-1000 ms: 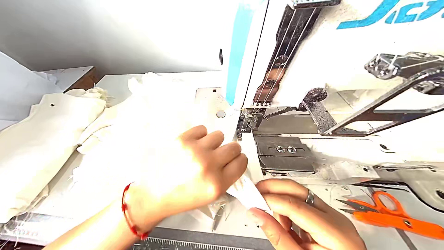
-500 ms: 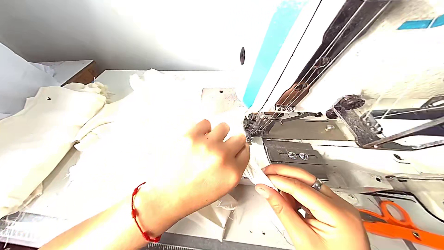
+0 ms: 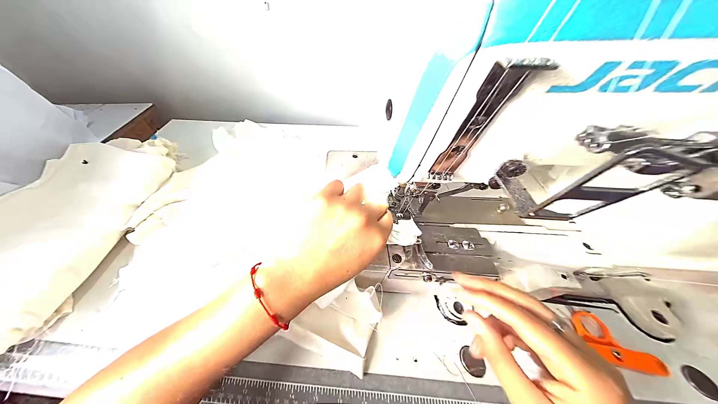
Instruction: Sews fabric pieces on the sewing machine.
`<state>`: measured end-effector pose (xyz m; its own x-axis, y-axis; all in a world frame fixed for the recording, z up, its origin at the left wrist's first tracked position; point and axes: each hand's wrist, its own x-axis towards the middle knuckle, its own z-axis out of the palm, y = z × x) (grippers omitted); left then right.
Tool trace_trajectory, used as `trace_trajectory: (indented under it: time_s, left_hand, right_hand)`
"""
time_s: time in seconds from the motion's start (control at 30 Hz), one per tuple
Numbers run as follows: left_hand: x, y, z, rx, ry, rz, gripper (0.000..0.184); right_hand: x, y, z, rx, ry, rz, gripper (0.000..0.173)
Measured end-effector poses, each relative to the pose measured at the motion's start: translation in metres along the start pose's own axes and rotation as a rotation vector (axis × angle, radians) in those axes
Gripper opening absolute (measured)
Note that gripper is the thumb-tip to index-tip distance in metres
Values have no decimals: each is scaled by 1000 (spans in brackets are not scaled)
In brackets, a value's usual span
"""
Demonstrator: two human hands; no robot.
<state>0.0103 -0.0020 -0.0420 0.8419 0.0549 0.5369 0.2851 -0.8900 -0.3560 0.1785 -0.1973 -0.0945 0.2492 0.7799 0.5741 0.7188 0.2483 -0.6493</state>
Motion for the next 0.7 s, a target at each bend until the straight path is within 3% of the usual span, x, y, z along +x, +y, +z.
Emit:
trace_trajectory:
  time_s: [0.13,0.27,0.5,0.6,0.7]
  left_hand:
    - [-1,0,4,-16,13,-14,20]
    - [-1,1,6,-18,13,-17,19]
    - [-1,1,5,-19,14,-16,20]
    - [0,-4,7,-58,-8,-31,17]
    - [10,-35,26,-166,45,-75,9]
  right_hand:
    - [-49,44,-57,-530,-79,87,25]
    - [-71,76,-86,-729,-206,215,38]
    - [-62,63,-93,-591,-307,101,30]
    - [-42,31,-93,-408,-288,60,31]
    - [3,14,-87,-439,-206,-30,34]
